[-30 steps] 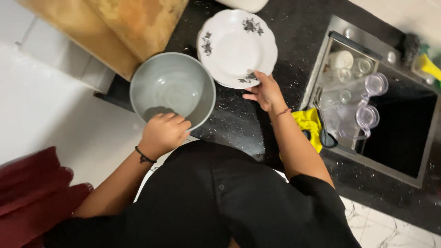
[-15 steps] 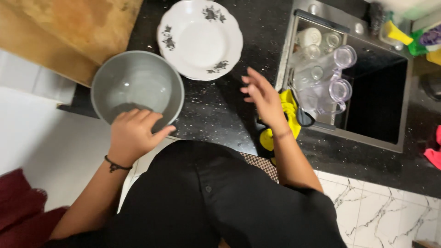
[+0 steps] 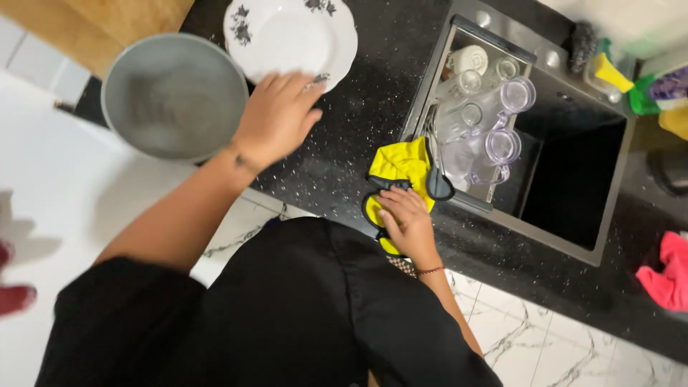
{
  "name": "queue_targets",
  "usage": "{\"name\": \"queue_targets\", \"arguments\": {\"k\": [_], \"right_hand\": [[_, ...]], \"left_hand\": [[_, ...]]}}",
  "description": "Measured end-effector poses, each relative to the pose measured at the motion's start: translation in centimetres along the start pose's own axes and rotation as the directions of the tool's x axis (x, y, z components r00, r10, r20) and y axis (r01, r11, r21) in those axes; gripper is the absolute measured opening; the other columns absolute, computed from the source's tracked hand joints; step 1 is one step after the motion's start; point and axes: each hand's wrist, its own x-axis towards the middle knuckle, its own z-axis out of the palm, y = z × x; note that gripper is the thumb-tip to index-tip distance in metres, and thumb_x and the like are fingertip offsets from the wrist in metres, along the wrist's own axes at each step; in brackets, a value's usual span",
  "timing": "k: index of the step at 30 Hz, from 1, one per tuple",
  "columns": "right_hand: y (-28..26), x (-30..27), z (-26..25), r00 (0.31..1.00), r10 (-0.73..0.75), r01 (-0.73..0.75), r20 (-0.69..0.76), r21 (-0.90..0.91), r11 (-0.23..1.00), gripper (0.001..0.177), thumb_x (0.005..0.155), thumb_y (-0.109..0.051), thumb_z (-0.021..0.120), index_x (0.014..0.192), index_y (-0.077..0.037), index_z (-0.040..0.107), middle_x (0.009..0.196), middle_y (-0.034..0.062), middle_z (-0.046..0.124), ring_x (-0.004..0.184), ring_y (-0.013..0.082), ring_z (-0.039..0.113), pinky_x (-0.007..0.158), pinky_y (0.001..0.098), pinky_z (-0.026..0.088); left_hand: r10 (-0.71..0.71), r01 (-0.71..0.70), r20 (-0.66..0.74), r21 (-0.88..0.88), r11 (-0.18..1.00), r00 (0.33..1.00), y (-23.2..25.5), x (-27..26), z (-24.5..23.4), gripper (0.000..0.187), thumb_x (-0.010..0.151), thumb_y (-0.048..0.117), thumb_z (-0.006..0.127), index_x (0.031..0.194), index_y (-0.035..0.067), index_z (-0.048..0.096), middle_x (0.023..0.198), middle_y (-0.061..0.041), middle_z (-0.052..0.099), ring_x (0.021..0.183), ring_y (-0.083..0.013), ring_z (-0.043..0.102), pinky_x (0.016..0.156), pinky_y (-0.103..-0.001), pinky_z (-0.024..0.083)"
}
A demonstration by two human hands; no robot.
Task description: The recorder wipes a spoon, a bowl, and a plate with a yellow cloth, and then cleans the kitchen counter and sink area with a red cloth.
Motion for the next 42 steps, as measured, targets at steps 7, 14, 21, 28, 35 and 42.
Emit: {"name": "queue_targets", "arguments": {"k": [7,14,21,28,35,42], "right_hand": [[1.9,-1.0,-0.6,0.997,-0.065,0.062,0.032,0.077,0.995,0.024,0.092,-0.018,0.072,0.116,-0.012,0.075,0.126,0.0073,0.072,0.129,0.0297,0.062,0.115,0.0492,0.04],[4.4,-1.7,-0.6,0.984,-0.163,0.152,0.065,0.143,0.978,0.025,0.092,-0.021,0.073,0.116,-0.015,0.077,0.129,0.0053,0.071,0.133,0.03,0.06,0.116,0.0498,0.038],[2.9,-0.1,-1.4,0.98,-0.196,0.189,0.039,0.135,0.973,0.033,0.088,-0.024,0.074,0.12,-0.015,0.073,0.133,0.0093,0.067,0.131,0.0324,0.058,0.112,0.0478,0.039],[3.8,0.6,3.1,0.985,-0.146,0.138,0.094,0.088,0.987,0.026,0.09,-0.011,0.067,0.113,-0.019,0.077,0.117,-0.0004,0.073,0.105,0.0238,0.068,0.093,0.0383,0.053],[0.6,0.7,-6.9,0.95,-0.301,0.311,-0.084,0.16,0.937,0.01,0.095,-0.019,0.07,0.102,-0.014,0.075,0.105,0.0032,0.075,0.096,0.0262,0.071,0.087,0.0409,0.055],[15.5,-11.8,-23.9,0.713,0.067,-0.286,-0.698,-0.203,0.937,0.016,0.092,-0.001,0.068,0.107,-0.007,0.066,0.106,0.0118,0.072,0.102,0.0296,0.071,0.094,0.0389,0.056]], "left_hand": [[-0.267,0.222,0.117,0.3,0.928,0.957,-1.9,2.8,9.6,0.055,0.086,0.03,0.077,0.134,0.006,0.064,0.12,-0.018,0.067,0.119,-0.0357,0.06,0.109,-0.061,0.031],[-0.274,0.296,-0.13,0.19,0.936,0.953,-1.4,1.4,9.4,0.055,0.086,0.032,0.082,0.134,0.009,0.068,0.127,-0.015,0.067,0.122,-0.0338,0.06,0.108,-0.063,0.031],[-0.319,0.36,-0.458,0.003,0.933,0.83,4.6,-6.7,1.2,0.038,0.099,0.013,0.082,0.134,0.008,0.07,0.147,-0.015,0.06,0.142,-0.0377,0.054,0.125,-0.057,0.034],[-0.221,0.168,-0.21,-0.247,0.954,0.952,8.8,-10.5,3.7,0.037,0.084,0.005,0.082,0.119,0.009,0.072,0.133,-0.012,0.066,0.13,-0.034,0.062,0.118,-0.052,0.044],[0.084,0.014,0.178,-0.491,0.871,0.98,13.5,-4.3,7.7,0.061,0.081,0.036,0.076,0.134,0.008,0.066,0.146,-0.02,0.054,0.137,-0.04,0.048,0.114,-0.056,0.037],[0.082,-0.018,0.274,-0.228,0.973,0.958,13.3,-5.9,11.0,0.051,0.081,0.036,0.075,0.127,0.015,0.069,0.145,-0.012,0.058,0.138,-0.034,0.051,0.113,-0.061,0.036]]}}
